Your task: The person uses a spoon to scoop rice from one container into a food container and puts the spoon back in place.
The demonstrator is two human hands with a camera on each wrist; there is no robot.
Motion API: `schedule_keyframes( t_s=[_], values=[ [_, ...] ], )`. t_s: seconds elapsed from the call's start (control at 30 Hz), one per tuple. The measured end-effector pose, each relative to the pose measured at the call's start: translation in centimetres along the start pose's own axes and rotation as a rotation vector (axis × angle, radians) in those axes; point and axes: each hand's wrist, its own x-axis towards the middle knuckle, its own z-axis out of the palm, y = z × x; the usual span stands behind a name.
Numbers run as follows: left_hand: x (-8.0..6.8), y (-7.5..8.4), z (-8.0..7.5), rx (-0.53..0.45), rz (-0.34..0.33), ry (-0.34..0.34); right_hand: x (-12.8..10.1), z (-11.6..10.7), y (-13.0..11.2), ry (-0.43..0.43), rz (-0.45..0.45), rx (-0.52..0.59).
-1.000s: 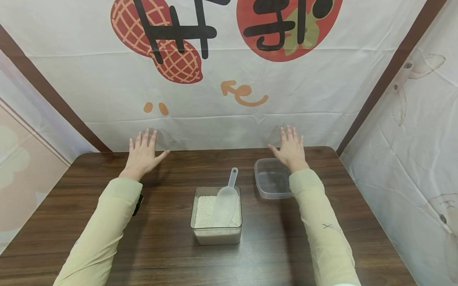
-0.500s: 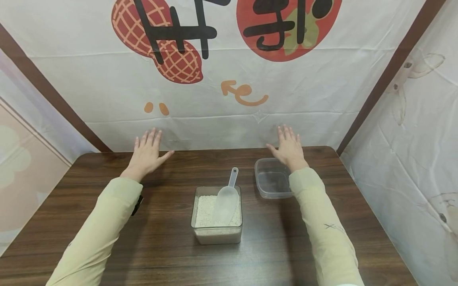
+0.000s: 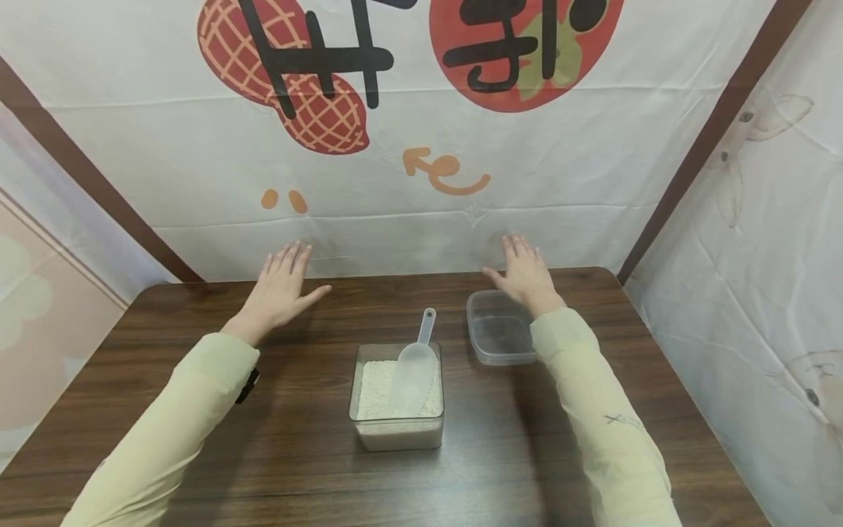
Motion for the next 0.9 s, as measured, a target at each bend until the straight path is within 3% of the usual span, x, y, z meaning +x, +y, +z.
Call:
schedule_keyframes(
  t_s=[0.3,0.63,0.9],
  values=[
    [-0.7,1.4,-0.2,-0.003,0.066,-0.025,-0.3,0.1,-0.5,0.002,-0.059,-0.006],
    [-1.3,2.2,-0.9,-0.079,0.109,-0.003,-0.9,-0.2,-1.2,0.014,-0.107,0.012],
    [-2.1,3.2,-1.7,-0.118,0.142,-0.024,-1.7,-0.7,-1.5,0.005,-0.135,0.01]
  ],
)
